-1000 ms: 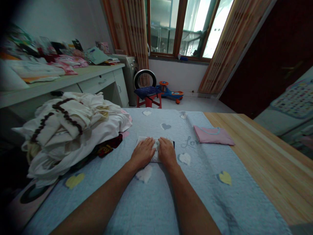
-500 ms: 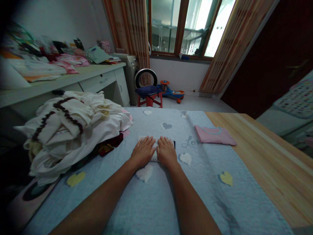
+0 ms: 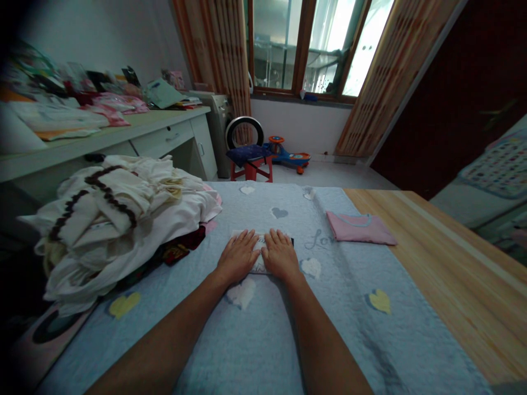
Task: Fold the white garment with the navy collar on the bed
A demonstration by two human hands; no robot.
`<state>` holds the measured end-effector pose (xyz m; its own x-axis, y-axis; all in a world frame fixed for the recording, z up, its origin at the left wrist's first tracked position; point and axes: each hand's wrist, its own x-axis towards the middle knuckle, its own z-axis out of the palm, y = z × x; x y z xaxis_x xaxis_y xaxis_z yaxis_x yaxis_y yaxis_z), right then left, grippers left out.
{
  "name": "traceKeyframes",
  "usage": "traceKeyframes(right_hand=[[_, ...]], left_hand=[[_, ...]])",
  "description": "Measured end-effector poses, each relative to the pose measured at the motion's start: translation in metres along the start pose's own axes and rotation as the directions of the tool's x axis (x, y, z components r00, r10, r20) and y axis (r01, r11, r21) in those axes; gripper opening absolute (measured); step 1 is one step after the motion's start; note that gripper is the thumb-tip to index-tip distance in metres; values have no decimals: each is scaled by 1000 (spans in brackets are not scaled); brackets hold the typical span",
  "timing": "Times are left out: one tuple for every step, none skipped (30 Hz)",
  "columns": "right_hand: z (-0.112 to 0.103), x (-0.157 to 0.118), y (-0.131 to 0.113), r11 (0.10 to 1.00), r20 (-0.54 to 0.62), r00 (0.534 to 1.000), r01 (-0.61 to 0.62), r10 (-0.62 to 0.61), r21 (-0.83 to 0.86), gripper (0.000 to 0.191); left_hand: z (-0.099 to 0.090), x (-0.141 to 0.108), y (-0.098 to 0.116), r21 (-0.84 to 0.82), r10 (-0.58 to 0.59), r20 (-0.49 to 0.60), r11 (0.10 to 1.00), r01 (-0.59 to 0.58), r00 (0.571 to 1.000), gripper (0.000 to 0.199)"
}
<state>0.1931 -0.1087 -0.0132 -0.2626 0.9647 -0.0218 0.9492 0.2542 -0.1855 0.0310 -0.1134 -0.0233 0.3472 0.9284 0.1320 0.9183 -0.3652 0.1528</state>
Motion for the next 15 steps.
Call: traceKeyframes(right_hand=[[0, 0, 1, 1000, 2, 1000, 0, 0, 1, 55], [-1, 0, 2, 1000, 2, 1000, -1, 1, 1, 55], [-1, 0, 3, 1000, 1, 1000, -2, 2, 1, 55], [-1, 0, 3, 1000, -1, 1000, -6, 6, 1, 55], [-2, 0, 4, 1000, -1, 1000, -9, 9, 2, 56], [-2, 0, 4, 1000, 0, 1000, -12, 12, 3, 56], [-3, 0, 4, 1000, 1, 1000, -15, 15, 5, 57], [-3, 0, 4, 1000, 0, 1000, -16, 16, 6, 57], [-3, -1, 3, 1000, -3, 1000, -16, 16, 6, 57], [-4, -1, 3, 1000, -8, 1000, -17, 17, 4, 57], [-4, -1, 3, 1000, -15, 1000, -18, 18, 1, 57], [-4, -1, 2, 1000, -23, 1000, -21, 21, -3, 57], [-4, -1, 2, 1000, -29, 999, -26, 26, -6, 57], [-4, -1, 2, 999, -32, 999, -33, 33, -9, 57], [-3, -1, 2, 999, -35, 999, -41, 40, -10, 57]], left_hand=[[0, 0, 0, 2, -3, 0, 1000, 3, 1000, 53], [0, 0, 0, 4, -7, 2, 1000, 7, 1000, 54], [0, 0, 0, 7, -12, 7, 1000, 12, 1000, 55], [0, 0, 0, 11, -19, 13, 1000, 19, 1000, 57], [-1, 0, 0, 14, -26, 17, 1000, 26, 1000, 58], [-2, 0, 0, 16, -33, 18, 999, 32, 999, 58], [-2, 0, 0, 17, -37, 17, 999, 37, 999, 59], [-2, 0, 0, 18, -41, 11, 999, 41, 999, 59], [-3, 0, 0, 18, -44, 3, 999, 44, 999, 60], [-2, 0, 0, 18, -47, -6, 999, 47, 999, 60], [-2, 0, 0, 19, -49, -13, 999, 49, 999, 60], [-2, 0, 0, 20, -51, -19, 998, 51, 999, 60], [-1, 0, 0, 22, -53, -25, 998, 54, 998, 60], [0, 0, 0, 23, -53, -30, 998, 54, 998, 60], [0, 0, 0, 24, -53, -34, 998, 54, 998, 60]])
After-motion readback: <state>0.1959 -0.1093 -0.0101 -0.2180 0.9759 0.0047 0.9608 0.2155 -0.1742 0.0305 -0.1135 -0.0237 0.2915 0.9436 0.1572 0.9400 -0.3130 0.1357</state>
